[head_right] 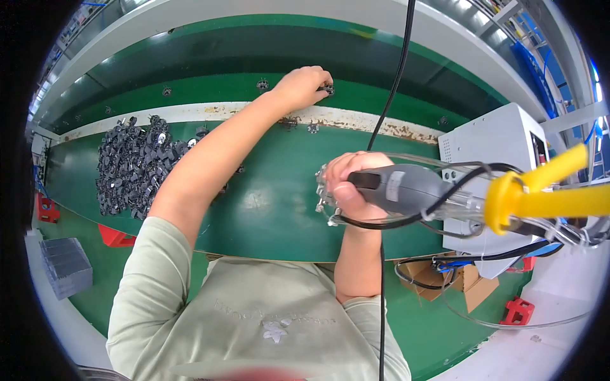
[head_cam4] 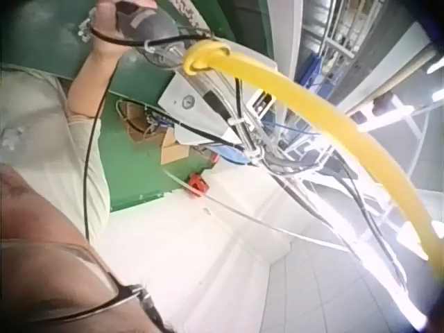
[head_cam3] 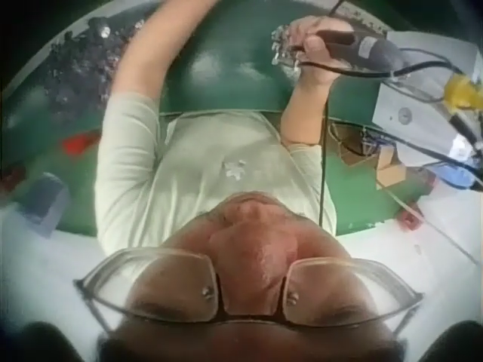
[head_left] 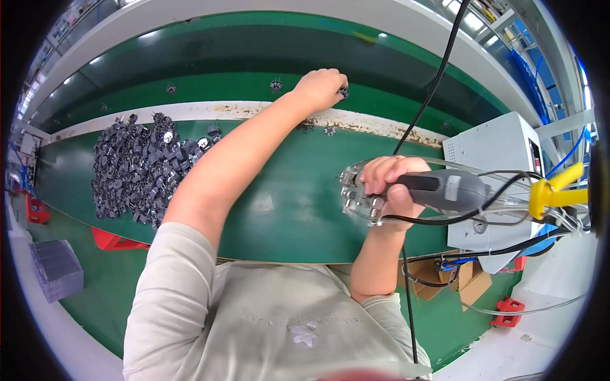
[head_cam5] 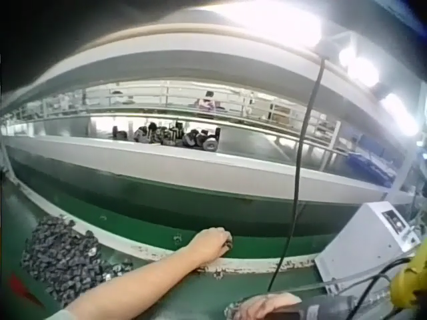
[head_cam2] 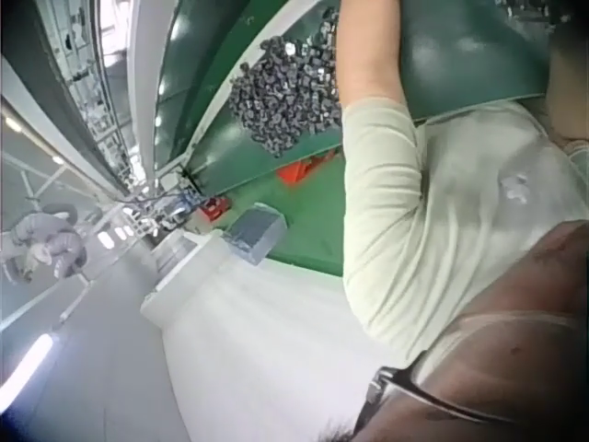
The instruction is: The person tightens screws on metal parts on a conveyor belt using an electric screwdriver.
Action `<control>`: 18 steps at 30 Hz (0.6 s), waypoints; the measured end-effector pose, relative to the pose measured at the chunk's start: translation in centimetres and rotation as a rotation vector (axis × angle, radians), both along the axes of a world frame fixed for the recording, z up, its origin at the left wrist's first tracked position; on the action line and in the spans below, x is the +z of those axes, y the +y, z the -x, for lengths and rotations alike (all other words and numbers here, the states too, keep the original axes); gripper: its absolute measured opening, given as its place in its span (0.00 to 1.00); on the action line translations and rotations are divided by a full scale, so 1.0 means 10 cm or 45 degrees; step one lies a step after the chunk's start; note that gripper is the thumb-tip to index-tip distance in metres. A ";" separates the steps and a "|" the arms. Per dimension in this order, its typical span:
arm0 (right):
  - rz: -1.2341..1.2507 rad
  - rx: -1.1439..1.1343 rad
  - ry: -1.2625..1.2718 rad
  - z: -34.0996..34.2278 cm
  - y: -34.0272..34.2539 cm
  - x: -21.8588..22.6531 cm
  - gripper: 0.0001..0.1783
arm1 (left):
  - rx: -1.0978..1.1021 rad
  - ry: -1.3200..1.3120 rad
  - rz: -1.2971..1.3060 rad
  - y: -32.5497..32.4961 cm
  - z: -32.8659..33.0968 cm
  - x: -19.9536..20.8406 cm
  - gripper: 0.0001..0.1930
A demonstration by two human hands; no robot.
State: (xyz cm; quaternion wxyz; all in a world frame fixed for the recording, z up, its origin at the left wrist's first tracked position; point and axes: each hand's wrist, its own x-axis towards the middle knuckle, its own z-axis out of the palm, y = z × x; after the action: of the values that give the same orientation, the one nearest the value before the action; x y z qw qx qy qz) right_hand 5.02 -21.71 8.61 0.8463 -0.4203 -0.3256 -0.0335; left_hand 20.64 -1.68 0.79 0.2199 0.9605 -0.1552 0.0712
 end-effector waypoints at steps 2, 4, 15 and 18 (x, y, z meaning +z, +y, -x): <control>-0.004 -0.066 -0.047 -0.02 -0.09 -0.01 0.16 | -0.081 -0.213 0.149 -0.03 0.44 0.27 0.11; 0.013 -0.143 -0.108 0.01 -0.11 0.03 0.18 | -0.097 -0.293 0.176 0.01 1.01 0.41 0.11; 0.131 0.055 -0.121 -0.04 0.07 -0.03 0.15 | -0.018 -0.056 0.346 -0.07 2.06 0.02 0.13; 0.130 0.065 -0.113 -0.04 0.08 -0.04 0.14 | -0.074 -0.028 0.367 0.00 2.03 -0.04 0.13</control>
State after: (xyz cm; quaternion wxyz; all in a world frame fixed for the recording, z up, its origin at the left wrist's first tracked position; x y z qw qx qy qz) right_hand 5.43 -20.93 8.23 0.8090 -0.4527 -0.3747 -0.0139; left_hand 0.32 -1.72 0.34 0.3559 0.9131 -0.1737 0.0969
